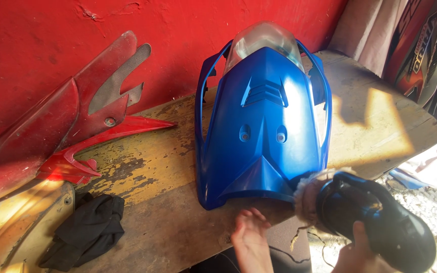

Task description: The person uses a handheld electric polisher with a buffing pad to smooth the surface of a blue motorcycle fairing. The fairing is placed on a wooden workbench next to a red motorcycle part while the person moves the tool across the blue plastic.

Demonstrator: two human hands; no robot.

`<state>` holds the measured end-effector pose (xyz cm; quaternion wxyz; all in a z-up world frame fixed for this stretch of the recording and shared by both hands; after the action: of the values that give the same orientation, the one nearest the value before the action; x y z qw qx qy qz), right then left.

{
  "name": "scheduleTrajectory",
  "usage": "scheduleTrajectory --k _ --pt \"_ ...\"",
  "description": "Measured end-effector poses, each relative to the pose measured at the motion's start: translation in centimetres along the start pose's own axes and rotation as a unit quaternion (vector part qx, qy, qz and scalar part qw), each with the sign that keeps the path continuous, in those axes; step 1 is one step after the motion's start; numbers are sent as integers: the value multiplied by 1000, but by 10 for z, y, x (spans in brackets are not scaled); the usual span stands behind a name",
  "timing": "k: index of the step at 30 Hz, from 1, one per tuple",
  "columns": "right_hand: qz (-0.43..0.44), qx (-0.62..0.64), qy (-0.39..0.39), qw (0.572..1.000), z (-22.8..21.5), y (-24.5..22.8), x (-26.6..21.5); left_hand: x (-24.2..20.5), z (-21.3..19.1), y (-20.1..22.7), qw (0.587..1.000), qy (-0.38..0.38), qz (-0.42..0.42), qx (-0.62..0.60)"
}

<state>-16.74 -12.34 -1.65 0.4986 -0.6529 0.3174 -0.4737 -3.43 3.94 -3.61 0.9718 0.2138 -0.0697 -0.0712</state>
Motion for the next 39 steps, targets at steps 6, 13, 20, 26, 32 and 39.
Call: scheduleTrajectory --k 6,13,20,26,32,39 --pt "-164 262 43 950 80 27 65 59 100 71 922 -182 191 283" --pt "-324 102 -114 934 113 -45 58 129 213 65 704 -499 96 496" --pt "-207 97 -165 959 84 -5 62 126 210 2 572 -588 -19 572" --pt "-236 72 -98 964 88 -26 65 128 215 -3 525 -658 22 539" --pt "-284 119 -159 938 102 -53 73 138 213 21 525 -645 83 549" --pt "-231 189 -179 937 94 -34 71 136 213 12 527 -630 9 570"
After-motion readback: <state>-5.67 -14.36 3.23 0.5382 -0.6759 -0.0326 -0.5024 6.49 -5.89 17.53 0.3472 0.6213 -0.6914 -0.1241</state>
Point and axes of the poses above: each hand's wrist, its own x-axis towards the middle knuckle, its own z-axis out of the palm, y = z × x, the point moved 2 cm from there along x, towards the middle knuckle, and after that the axes turned 12 degrees about -y, right-handed, at the moved point
